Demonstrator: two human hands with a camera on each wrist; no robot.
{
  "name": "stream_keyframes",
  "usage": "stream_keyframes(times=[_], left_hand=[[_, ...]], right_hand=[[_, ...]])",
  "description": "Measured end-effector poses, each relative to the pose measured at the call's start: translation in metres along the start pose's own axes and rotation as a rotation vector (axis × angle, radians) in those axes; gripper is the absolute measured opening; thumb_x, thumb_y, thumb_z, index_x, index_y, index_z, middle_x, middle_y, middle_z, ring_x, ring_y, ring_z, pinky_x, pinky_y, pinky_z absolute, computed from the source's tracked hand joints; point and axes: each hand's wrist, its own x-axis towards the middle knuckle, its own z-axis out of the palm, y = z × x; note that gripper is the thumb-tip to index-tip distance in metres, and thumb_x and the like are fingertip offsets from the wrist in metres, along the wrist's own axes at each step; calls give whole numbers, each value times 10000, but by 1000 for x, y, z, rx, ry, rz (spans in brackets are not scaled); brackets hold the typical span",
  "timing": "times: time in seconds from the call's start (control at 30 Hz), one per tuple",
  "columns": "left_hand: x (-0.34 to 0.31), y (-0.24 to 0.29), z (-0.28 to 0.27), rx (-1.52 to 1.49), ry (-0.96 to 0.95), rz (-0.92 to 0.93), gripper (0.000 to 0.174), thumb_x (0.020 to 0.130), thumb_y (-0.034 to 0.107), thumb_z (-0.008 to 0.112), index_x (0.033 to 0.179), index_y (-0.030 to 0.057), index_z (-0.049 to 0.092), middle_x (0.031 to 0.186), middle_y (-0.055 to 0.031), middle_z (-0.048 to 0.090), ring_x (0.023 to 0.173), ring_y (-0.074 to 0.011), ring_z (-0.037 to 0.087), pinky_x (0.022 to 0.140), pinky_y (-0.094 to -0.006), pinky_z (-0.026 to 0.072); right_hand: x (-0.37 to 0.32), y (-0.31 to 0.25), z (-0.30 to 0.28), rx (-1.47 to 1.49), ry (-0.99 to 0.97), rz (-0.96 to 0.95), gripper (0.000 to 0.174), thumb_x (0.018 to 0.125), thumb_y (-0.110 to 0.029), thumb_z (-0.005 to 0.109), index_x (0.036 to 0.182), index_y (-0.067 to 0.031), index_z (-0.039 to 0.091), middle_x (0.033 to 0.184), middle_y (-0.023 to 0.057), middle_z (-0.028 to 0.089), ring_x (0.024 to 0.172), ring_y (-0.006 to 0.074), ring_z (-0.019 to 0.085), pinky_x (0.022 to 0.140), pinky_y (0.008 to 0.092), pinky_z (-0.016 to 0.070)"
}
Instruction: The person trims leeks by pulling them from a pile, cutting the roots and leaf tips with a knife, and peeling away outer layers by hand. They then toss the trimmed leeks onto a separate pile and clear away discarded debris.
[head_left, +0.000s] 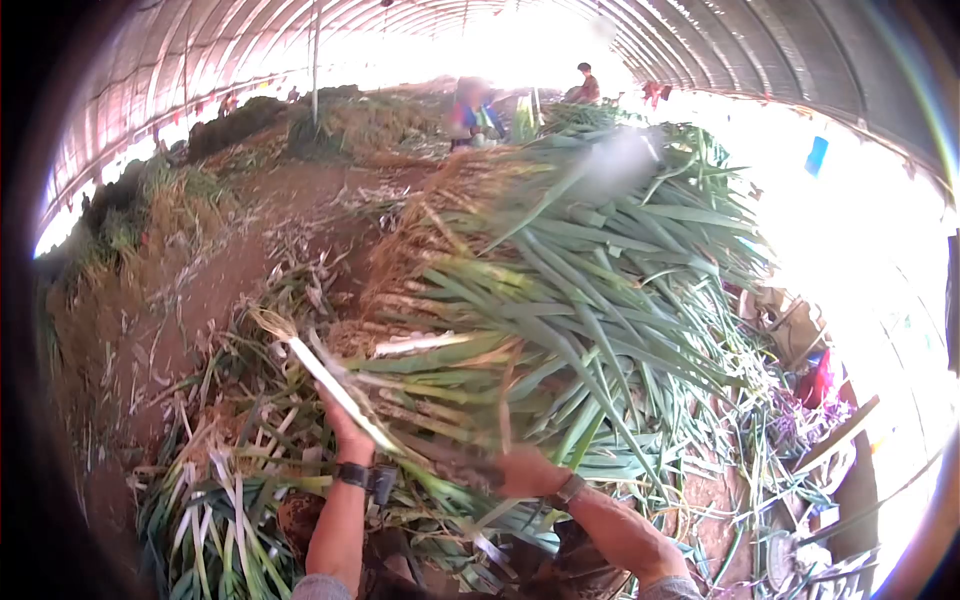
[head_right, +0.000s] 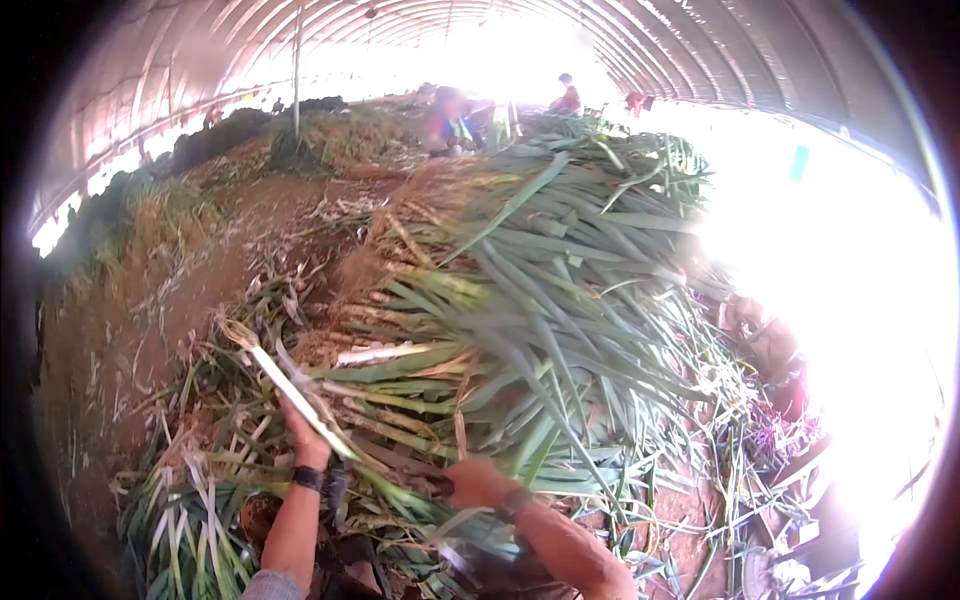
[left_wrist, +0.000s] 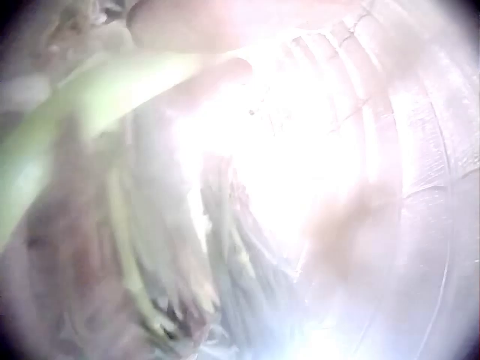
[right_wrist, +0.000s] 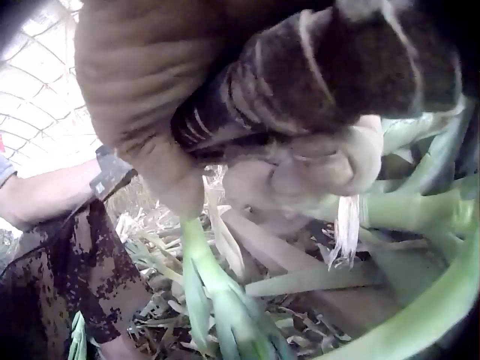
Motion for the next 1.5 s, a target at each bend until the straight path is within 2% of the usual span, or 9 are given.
stream_keyframes(times=[0.3,0.47,0.6,0.7,0.9,0.97,1.03,1.2,1.5], left_hand=[[-33,146,63,662,-41,738,531,995,546,444,1173,97,663,646,62,458,476,-12,420,366,-183,353],[-34,227,71,1078,-261,1082,446,1034,384,460,1012,-23,641,696,8,491,590,-79,408,519,-277,340],[-98,269,103,1407,-343,1383,336,989,291,540,973,-34,623,724,-122,582,608,-259,534,575,-393,414],[-110,288,83,1804,-322,1323,284,951,244,575,991,-33,626,819,-211,627,692,-393,591,634,-467,443],[-57,300,-81,2327,-259,410,319,907,282,624,985,-26,648,883,-266,637,816,-434,616,703,-509,454],[-57,289,-117,2184,-453,601,346,903,298,625,1024,-24,662,884,-260,650,862,-423,627,747,-494,473],[-28,264,-123,1994,-360,404,352,921,287,600,1084,-18,663,927,-236,671,910,-409,637,785,-458,488],[-55,171,-21,1210,-535,-6,424,988,367,551,1161,-16,618,1024,-159,690,856,-208,702,705,-299,607],[-50,-62,-32,710,-548,-559,230,966,179,596,1117,6,614,974,-112,686,825,-219,694,644,-372,603]], right_hand=[[-2,1,-3,-12,-146,24,331,701,-327,640,902,-73,711,827,179,685,811,377,672,719,479,529],[-1,4,13,-63,-57,-50,256,730,-322,625,880,-123,687,737,159,662,703,397,639,616,472,497],[-11,2,-6,9,-167,29,291,716,-301,635,930,-118,710,814,159,687,797,365,674,681,478,526],[-18,21,3,95,-75,-35,296,740,-368,642,882,-113,692,767,168,671,711,397,641,628,478,495],[-44,39,-13,18,-1,152,378,762,-422,654,960,-103,701,876,184,692,810,403,661,718,486,520],[-53,48,-20,44,76,147,412,770,-447,657,982,-97,704,896,200,689,825,414,661,727,484,524],[-60,24,-56,69,-119,443,428,742,-434,681,979,-79,709,900,217,688,870,410,661,767,490,521],[-65,33,-46,-41,-150,426,440,731,-411,667,935,-23,706,872,238,682,874,414,660,784,489,518],[-49,26,-42,-24,-134,398,452,739,-430,678,910,-12,699,869,248,674,864,425,644,786,490,505]])
